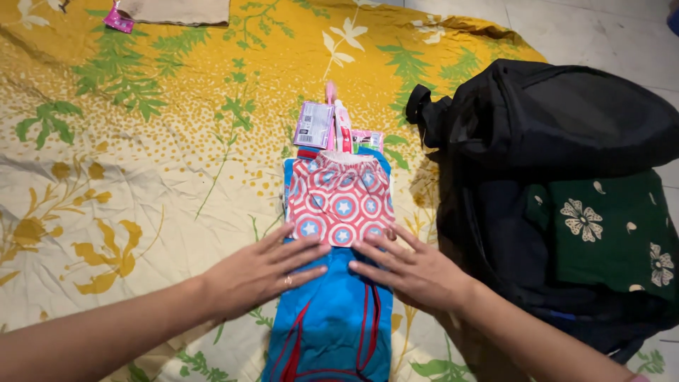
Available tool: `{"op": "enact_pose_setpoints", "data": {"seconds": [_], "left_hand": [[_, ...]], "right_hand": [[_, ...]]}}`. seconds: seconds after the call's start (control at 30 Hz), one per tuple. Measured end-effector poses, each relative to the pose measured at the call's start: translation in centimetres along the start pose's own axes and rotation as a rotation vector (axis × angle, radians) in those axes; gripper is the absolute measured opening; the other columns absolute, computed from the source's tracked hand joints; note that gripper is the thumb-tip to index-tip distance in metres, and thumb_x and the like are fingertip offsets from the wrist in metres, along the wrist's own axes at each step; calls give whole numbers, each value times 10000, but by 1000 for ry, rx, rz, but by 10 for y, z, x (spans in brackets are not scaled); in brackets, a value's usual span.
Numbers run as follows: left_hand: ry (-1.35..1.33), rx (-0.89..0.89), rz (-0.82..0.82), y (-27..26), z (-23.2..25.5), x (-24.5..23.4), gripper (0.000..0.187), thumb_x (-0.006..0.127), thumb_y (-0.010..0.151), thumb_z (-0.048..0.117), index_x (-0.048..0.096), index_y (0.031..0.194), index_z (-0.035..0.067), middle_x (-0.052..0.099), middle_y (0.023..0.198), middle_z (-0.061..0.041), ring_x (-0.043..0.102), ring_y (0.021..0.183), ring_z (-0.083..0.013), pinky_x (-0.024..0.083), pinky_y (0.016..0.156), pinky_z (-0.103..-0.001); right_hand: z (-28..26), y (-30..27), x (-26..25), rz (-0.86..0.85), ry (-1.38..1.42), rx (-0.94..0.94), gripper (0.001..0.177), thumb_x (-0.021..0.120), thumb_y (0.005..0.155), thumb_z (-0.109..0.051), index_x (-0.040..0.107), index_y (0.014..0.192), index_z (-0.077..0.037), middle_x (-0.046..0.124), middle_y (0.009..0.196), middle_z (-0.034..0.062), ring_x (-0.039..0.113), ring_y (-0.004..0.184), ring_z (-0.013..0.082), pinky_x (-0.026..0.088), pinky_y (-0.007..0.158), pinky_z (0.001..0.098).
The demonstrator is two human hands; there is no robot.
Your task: The person folds several garments and places them into a black backpack on a bed. They fold a dark green floral skirt, a blue shirt, and a white shirt, then add toiletries before closing the bag.
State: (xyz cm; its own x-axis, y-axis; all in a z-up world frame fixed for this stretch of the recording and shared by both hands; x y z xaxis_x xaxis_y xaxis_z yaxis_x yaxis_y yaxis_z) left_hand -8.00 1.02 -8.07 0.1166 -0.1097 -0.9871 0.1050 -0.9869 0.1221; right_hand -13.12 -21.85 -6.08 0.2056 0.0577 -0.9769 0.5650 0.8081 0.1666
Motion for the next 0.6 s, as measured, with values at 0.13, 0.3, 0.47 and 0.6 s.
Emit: {"op": "enact_pose_setpoints", "data": {"seconds": [0.13,0.3,0.47,0.6], "left_hand": [[17,51,-8,-4,9,4,726,564,863,230,354,1549,121,297,1654,-117,253,1522,-287,151,1232,-525],[-221,53,-2,2,3,-7,652,610,895,320,445,1501,147,350,1616,-145,309,1492,-309,181,1213,-517],[-370,6,17,13,-9,-23,567,608,929,318,517,1472,182,507,1501,-134,475,1370,-303,327,1150,-486],[-871,-386,33,26,-34,-20,460,480,1014,238,570,1462,188,689,1295,-105,661,1165,-270,507,1020,-396]], "right_hand": [[-7,-4,7,9,-9,-78,730,679,843,-252,468,1541,-210,430,1605,67,404,1454,246,246,1231,518],[-4,3,-4,-35,150,-77,703,696,833,-251,504,1504,-161,460,1552,140,433,1423,307,289,1185,534],[0,12,-13,-35,286,11,708,651,768,-142,513,1458,-63,537,1475,183,510,1378,334,362,1159,493],[27,13,2,29,789,583,555,484,857,-12,611,1387,-117,703,1317,135,641,1266,259,503,1086,383]]}}
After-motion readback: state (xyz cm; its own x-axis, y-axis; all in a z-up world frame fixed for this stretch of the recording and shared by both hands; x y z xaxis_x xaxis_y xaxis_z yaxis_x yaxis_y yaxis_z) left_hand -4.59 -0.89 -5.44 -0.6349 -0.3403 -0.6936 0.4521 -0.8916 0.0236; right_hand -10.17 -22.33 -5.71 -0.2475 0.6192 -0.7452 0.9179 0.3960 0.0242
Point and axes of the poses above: each hand's wrist, its own y-axis towards the middle knuckle, its own x-axis out of the palm, z = x × y, the point moved 6 cm from there along y, towards the middle knuckle
